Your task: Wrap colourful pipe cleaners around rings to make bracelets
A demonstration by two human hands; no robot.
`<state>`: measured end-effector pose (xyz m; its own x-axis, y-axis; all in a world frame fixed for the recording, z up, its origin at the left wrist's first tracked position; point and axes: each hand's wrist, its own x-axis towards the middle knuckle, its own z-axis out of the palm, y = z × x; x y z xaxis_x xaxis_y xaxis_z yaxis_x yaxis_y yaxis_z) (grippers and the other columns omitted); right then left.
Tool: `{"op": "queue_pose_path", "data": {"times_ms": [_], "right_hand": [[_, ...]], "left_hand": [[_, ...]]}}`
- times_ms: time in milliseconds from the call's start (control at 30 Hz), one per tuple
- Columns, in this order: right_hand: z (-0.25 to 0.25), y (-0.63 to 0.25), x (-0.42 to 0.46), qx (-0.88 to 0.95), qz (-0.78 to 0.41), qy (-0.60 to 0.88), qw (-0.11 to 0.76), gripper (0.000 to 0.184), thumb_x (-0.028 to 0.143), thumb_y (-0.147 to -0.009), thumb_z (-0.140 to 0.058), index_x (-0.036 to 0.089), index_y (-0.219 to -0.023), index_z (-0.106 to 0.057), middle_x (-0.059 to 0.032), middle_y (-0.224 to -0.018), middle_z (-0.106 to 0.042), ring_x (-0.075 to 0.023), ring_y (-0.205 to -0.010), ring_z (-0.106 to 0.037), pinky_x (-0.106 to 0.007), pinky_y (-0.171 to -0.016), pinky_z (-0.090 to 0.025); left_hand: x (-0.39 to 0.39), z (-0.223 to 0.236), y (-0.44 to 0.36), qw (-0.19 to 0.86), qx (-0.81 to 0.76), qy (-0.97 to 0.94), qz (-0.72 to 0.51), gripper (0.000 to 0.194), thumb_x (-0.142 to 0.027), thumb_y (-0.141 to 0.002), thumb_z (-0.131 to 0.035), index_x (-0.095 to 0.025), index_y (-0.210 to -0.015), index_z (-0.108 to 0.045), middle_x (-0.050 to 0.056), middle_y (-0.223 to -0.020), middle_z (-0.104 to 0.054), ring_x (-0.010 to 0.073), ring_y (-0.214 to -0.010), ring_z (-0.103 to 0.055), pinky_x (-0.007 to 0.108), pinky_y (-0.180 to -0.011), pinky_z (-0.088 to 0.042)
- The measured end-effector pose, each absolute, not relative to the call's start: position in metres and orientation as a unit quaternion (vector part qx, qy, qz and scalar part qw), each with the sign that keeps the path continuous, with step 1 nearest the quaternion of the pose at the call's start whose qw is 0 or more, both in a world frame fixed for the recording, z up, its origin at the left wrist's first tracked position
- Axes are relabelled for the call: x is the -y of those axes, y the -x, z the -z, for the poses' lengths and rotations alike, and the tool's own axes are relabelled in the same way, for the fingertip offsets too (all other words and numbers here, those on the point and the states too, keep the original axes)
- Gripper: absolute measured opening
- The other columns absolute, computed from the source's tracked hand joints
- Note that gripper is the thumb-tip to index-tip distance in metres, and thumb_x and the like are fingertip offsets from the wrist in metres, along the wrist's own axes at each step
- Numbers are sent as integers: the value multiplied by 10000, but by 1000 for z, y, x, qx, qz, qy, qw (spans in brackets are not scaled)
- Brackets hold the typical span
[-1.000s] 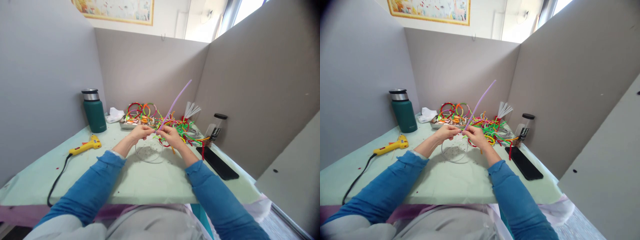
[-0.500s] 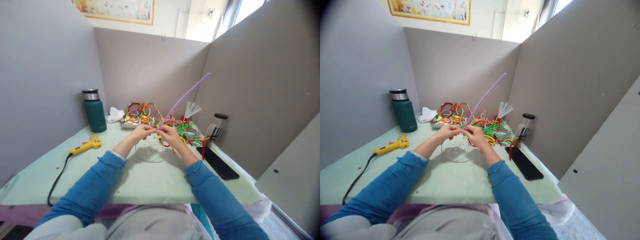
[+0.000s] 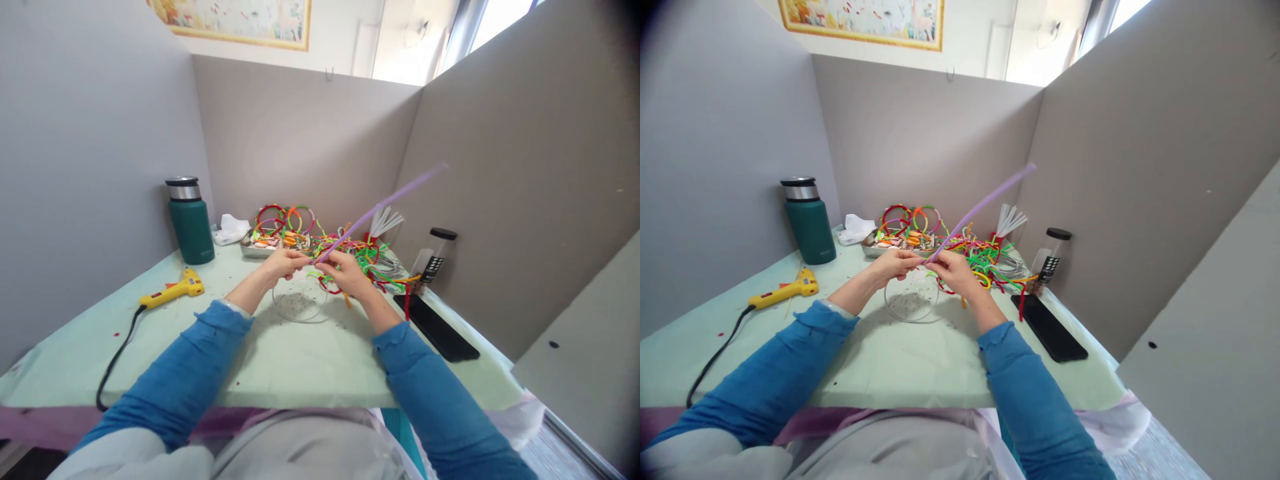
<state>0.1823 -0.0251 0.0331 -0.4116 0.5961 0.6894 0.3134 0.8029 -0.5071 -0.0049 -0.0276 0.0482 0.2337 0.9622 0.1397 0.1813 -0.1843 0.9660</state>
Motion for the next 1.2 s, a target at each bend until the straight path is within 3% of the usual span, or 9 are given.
{"op": "queue_pose_path", "data": {"times_ms": [267,500,633,800,967,1067,1200], "right_hand": [[-48,-171,32,847,-112,236,464,175,338,-796,-587,189,-749,-665,-47,-762,-600,-158,-736,-517,-284,-698,-400],[-44,-173,23,739,-299,316,515,211,351,-729,-618,141,-706,-610,-6,-627,-561,-109,-569,-466,-241,-547,-368],[-39,-176,20,703,-352,319,528,248,384,-709,-620,138,-739,-606,0,-614,-565,-103,-543,-470,-240,-536,-375],[-37,-174,19,701,-356,307,537,273,413,-702,-626,146,-752,-602,0,-632,-572,-101,-546,-478,-236,-529,-386],[-36,-172,21,714,-338,309,530,304,452,-737,-583,155,-677,-566,14,-555,-517,-89,-506,-435,-222,-487,-355],[-37,-172,24,736,-320,316,507,364,490,-782,-516,157,-638,-557,21,-511,-477,-86,-487,-411,-219,-473,-335],[-37,-176,25,739,-332,308,499,329,474,-769,-540,155,-734,-608,19,-552,-502,-90,-506,-431,-220,-486,-346]], "left_hand": [[36,-55,1,411,-451,-689,-393,314,-432,-590,-702,-130,-661,-654,-38,-516,-424,38,-424,-276,212,-399,-168],[42,-58,-3,399,-428,-719,-374,310,-437,-618,-690,-130,-642,-654,-34,-517,-417,40,-439,-254,216,-409,-156],[44,-60,-3,407,-427,-715,-376,321,-446,-618,-692,-135,-696,-674,-32,-526,-436,40,-441,-257,214,-409,-158],[48,-62,-3,433,-392,-722,-371,355,-478,-625,-684,-138,-727,-670,-34,-524,-424,41,-440,-262,212,-412,-157],[45,-59,-5,420,-425,-699,-393,426,-547,-638,-648,-122,-624,-628,-40,-488,-379,29,-404,-213,227,-410,-105],[40,-56,-5,431,-435,-676,-410,413,-531,-633,-653,-120,-624,-614,-35,-509,-411,23,-395,-224,225,-406,-105],[35,-54,-5,440,-438,-655,-432,347,-465,-632,-662,-129,-634,-577,-27,-548,-471,18,-389,-248,213,-398,-119]]}}
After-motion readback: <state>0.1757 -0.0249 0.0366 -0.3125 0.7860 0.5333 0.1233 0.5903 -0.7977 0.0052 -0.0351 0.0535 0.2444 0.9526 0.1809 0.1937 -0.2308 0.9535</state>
